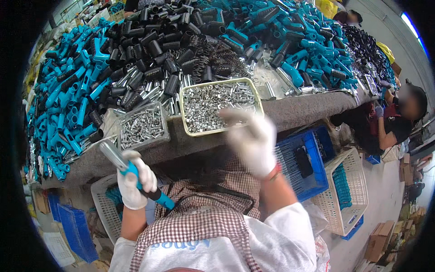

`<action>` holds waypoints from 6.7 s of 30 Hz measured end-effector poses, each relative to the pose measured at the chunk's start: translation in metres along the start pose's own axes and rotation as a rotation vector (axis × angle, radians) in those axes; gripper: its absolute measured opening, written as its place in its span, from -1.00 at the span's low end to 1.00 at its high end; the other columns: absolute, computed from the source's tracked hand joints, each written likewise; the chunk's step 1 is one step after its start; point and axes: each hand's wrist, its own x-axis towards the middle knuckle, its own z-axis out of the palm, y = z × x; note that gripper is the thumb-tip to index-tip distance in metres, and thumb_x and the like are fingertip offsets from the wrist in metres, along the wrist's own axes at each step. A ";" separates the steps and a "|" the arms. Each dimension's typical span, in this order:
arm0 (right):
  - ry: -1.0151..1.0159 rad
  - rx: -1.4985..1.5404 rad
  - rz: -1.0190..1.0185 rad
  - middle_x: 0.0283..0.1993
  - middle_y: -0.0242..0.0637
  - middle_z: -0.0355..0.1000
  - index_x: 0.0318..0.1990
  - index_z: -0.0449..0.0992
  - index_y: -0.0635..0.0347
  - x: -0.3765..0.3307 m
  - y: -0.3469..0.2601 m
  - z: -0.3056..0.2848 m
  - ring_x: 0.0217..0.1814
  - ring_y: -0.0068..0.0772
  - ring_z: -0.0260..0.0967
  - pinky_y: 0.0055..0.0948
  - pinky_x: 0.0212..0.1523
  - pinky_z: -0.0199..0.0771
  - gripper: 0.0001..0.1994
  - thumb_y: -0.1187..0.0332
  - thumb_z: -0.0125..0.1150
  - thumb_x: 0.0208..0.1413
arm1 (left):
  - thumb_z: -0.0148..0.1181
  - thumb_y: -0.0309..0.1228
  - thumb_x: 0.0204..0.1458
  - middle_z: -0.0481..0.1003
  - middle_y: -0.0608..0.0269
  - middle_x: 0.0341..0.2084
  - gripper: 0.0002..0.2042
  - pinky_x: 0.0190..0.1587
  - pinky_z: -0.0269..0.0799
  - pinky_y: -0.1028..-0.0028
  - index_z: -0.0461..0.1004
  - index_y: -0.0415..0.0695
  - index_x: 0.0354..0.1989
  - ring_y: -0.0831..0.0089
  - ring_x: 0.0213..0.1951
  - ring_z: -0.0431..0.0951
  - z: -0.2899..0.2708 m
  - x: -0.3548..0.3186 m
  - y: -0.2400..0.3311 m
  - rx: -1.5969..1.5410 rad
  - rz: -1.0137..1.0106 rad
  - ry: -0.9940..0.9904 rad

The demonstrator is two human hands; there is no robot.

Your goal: The person assembles hardware components by hand, fitting a blue plastic handle onto a metal shaft, then sliding a black rubber grip over the handle.

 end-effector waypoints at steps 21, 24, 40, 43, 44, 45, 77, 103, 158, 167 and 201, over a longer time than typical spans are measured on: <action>-0.628 -0.982 0.255 -0.07 0.12 0.48 0.03 0.43 0.21 0.157 0.188 -0.046 0.02 0.07 0.44 -0.16 0.04 0.41 -0.51 0.20 0.20 -0.10 | 0.40 -0.25 -0.10 0.55 0.22 -0.41 -0.50 -0.20 0.47 0.41 0.42 -0.14 0.01 0.40 -0.34 0.58 -0.026 -0.036 -0.037 0.833 -0.525 -0.215; -0.562 -0.938 0.229 -0.06 0.08 0.48 0.07 0.42 0.15 0.148 0.205 -0.054 0.03 0.05 0.43 -0.17 0.05 0.41 -0.50 0.21 0.19 -0.08 | 0.37 -0.27 -0.03 0.49 0.31 -0.46 -0.53 -0.39 0.40 0.56 0.39 -0.24 0.00 0.61 -0.50 0.46 -0.027 -0.038 -0.043 0.799 -0.423 -0.265; -0.699 0.286 0.165 -0.15 -0.27 0.50 -0.09 0.50 0.23 0.011 -0.012 0.018 -0.13 -0.46 0.51 -0.50 -0.11 0.50 -0.68 0.50 0.32 -0.05 | 0.30 -0.19 -0.06 0.56 0.02 -0.24 -0.48 -0.10 0.47 0.33 0.39 -0.05 0.11 0.14 -0.17 0.60 -0.010 -0.016 -0.028 1.022 -0.330 -0.271; -0.775 0.301 0.136 -0.13 -0.25 0.51 -0.07 0.49 0.22 -0.006 -0.009 0.036 -0.10 -0.40 0.52 -0.46 -0.07 0.49 -0.68 0.48 0.33 -0.04 | 0.33 -0.26 -0.10 0.56 0.02 -0.21 -0.47 -0.08 0.45 0.36 0.40 -0.15 0.09 0.22 -0.15 0.60 -0.015 -0.020 -0.024 1.028 -0.338 -0.328; -0.791 0.322 0.178 -0.12 -0.23 0.52 -0.07 0.49 0.21 -0.010 -0.008 0.040 -0.08 -0.37 0.52 -0.43 -0.05 0.49 -0.68 0.47 0.33 -0.03 | 0.33 -0.26 -0.10 0.56 0.02 -0.21 -0.47 -0.08 0.45 0.36 0.40 -0.15 0.09 0.22 -0.15 0.60 -0.017 -0.021 -0.022 1.024 -0.348 -0.311; -0.807 0.328 0.182 -0.12 -0.23 0.52 -0.07 0.49 0.21 -0.012 -0.008 0.043 -0.08 -0.37 0.52 -0.43 -0.05 0.49 -0.68 0.47 0.33 -0.03 | 0.33 -0.25 -0.09 0.56 0.02 -0.21 -0.47 -0.10 0.46 0.34 0.40 -0.13 0.09 0.17 -0.15 0.60 -0.019 -0.023 -0.020 1.057 -0.335 -0.336; -0.850 -0.021 -0.516 -0.54 -0.12 0.39 -0.16 0.40 0.19 -0.040 0.009 0.076 -0.46 -0.03 0.42 -0.15 -0.41 0.39 -0.61 0.15 0.34 -0.03 | 0.16 0.04 0.02 0.55 0.16 -0.47 -0.57 -0.39 0.50 0.24 0.45 -0.02 -0.09 0.16 -0.42 0.60 -0.056 -0.046 -0.013 1.387 -0.275 -0.524; -1.027 -0.034 0.005 -0.47 -0.12 0.43 -0.21 0.43 0.21 -0.061 0.010 0.073 -0.39 -0.06 0.45 -0.19 -0.35 0.41 -0.68 0.19 0.30 0.01 | 0.26 -0.01 -0.07 0.40 0.27 -0.60 -0.60 -0.53 0.43 0.31 0.45 0.05 -0.13 0.27 -0.58 0.52 -0.057 -0.049 -0.012 1.715 0.041 -0.536; -0.960 -0.124 -0.189 -0.60 -0.14 0.40 -0.36 0.45 0.18 -0.074 0.015 0.062 -0.58 -0.04 0.41 -0.18 -0.55 0.41 -0.68 0.11 0.33 -0.02 | 0.34 -0.15 -0.24 0.39 0.27 -0.56 -0.66 -0.42 0.42 0.29 0.40 -0.03 -0.35 0.26 -0.50 0.50 -0.031 -0.032 -0.015 1.782 0.012 -0.769; -1.034 0.039 0.056 -0.52 -0.07 0.47 -0.32 0.50 0.24 -0.067 0.024 0.051 -0.47 -0.04 0.47 -0.25 -0.45 0.45 -0.56 -0.04 0.27 0.05 | 0.32 -0.19 -0.19 0.37 0.31 -0.57 -0.69 -0.46 0.43 0.33 0.37 -0.03 -0.34 0.33 -0.52 0.50 -0.018 -0.014 -0.013 1.793 0.063 -0.806; -0.717 -0.329 -0.930 -0.65 -0.53 0.21 -0.36 0.40 -0.03 -0.064 0.022 0.055 -0.62 -0.48 0.27 -0.43 -0.58 0.25 -0.89 0.30 0.16 -0.09 | 0.17 -0.20 0.10 0.42 0.32 -0.62 -0.71 -0.56 0.37 0.51 0.44 -0.24 -0.31 0.57 -0.62 0.43 -0.026 0.000 -0.015 0.815 -1.308 -0.747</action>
